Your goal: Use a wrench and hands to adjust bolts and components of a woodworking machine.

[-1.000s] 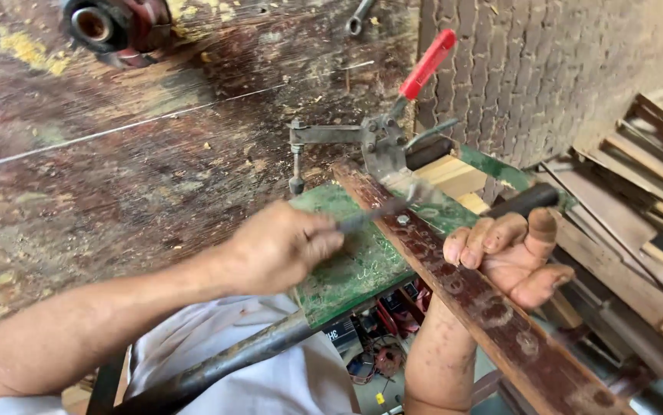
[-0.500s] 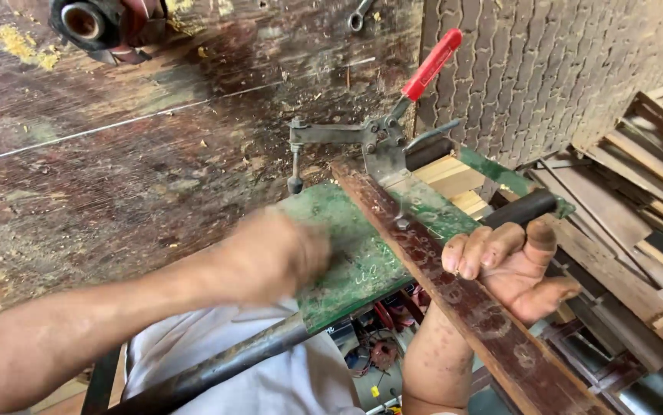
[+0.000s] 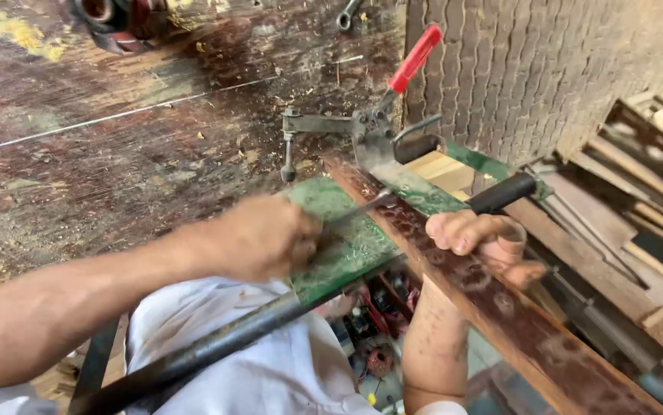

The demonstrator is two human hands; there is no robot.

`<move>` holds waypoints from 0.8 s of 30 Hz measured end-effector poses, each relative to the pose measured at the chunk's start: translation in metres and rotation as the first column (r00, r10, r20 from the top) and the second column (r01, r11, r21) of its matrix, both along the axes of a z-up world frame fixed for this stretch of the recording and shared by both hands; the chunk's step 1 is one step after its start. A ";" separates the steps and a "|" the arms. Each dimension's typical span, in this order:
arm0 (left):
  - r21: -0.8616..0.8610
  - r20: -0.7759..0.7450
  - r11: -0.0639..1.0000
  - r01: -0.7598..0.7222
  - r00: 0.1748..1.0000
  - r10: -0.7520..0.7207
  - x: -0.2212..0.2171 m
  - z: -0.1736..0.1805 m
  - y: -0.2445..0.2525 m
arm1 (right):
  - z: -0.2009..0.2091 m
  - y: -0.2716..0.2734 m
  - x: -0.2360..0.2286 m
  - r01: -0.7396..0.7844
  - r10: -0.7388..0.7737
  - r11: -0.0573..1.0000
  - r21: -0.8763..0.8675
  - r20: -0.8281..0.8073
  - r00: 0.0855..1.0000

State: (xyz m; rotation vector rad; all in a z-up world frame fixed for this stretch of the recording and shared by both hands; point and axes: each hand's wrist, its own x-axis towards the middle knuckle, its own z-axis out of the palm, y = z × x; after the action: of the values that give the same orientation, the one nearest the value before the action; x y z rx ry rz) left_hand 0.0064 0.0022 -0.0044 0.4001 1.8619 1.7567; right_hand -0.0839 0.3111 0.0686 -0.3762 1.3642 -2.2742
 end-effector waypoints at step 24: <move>-0.316 -0.155 0.882 -0.349 0.936 0.315 -0.052 0.132 0.085 | -0.012 -0.026 -0.020 0.060 -0.066 0.998 0.035 0.199 0.978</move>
State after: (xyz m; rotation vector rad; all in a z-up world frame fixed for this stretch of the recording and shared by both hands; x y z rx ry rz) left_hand -0.0457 0.0875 0.1280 0.0324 2.3683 1.5939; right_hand -0.1039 0.2851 0.0567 -0.0917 1.3204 -2.2709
